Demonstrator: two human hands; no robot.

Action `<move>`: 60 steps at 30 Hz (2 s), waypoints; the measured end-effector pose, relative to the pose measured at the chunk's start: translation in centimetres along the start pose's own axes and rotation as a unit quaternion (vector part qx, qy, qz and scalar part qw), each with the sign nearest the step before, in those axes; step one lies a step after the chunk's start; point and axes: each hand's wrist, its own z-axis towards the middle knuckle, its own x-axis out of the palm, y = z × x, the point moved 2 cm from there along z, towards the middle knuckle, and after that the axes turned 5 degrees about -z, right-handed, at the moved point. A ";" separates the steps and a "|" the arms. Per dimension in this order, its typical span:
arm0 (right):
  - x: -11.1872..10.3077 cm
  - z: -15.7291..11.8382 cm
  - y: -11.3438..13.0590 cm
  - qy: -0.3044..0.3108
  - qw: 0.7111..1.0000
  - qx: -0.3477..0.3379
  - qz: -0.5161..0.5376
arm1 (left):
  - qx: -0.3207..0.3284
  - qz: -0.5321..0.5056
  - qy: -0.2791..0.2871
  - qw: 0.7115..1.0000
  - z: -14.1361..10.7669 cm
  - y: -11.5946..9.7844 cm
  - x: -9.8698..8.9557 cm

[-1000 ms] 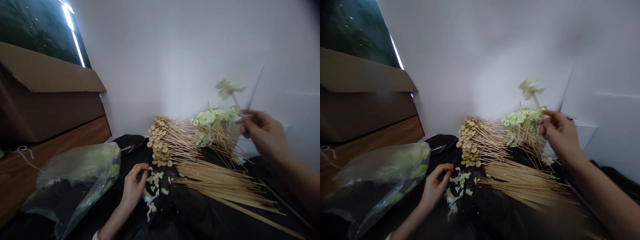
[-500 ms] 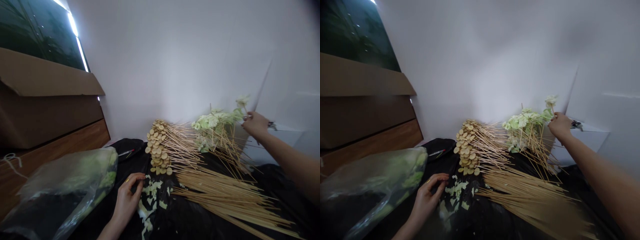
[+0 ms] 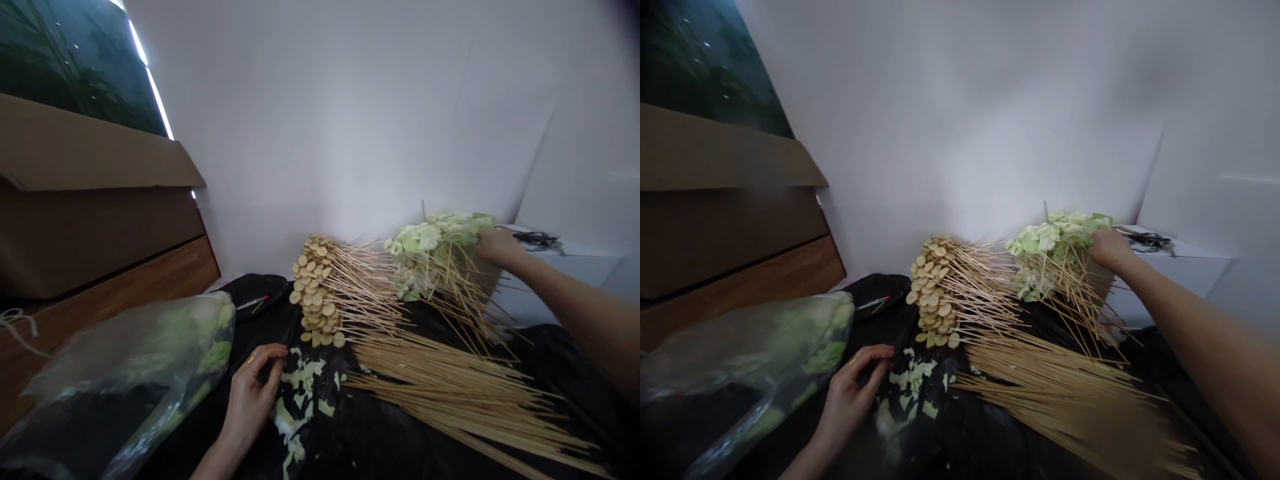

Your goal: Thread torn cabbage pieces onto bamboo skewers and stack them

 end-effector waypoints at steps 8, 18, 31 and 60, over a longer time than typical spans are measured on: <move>-8.5 -6.8 1.1 -0.089 0.995 -0.024 -0.050 | -0.007 -0.031 -0.005 0.999 0.0 -1.0 0.0; -9.1 -22.8 13.6 0.115 0.922 -0.319 0.185 | -0.007 -0.029 -0.029 0.999 0.4 -0.3 -0.2; -4.0 -26.0 16.1 0.279 0.908 -0.266 0.167 | -0.010 -0.020 -0.040 0.999 0.7 -0.6 -0.5; -6.2 -28.3 24.7 0.072 0.928 -0.277 0.240 | -0.024 -0.066 0.390 0.918 0.4 -1.1 -1.9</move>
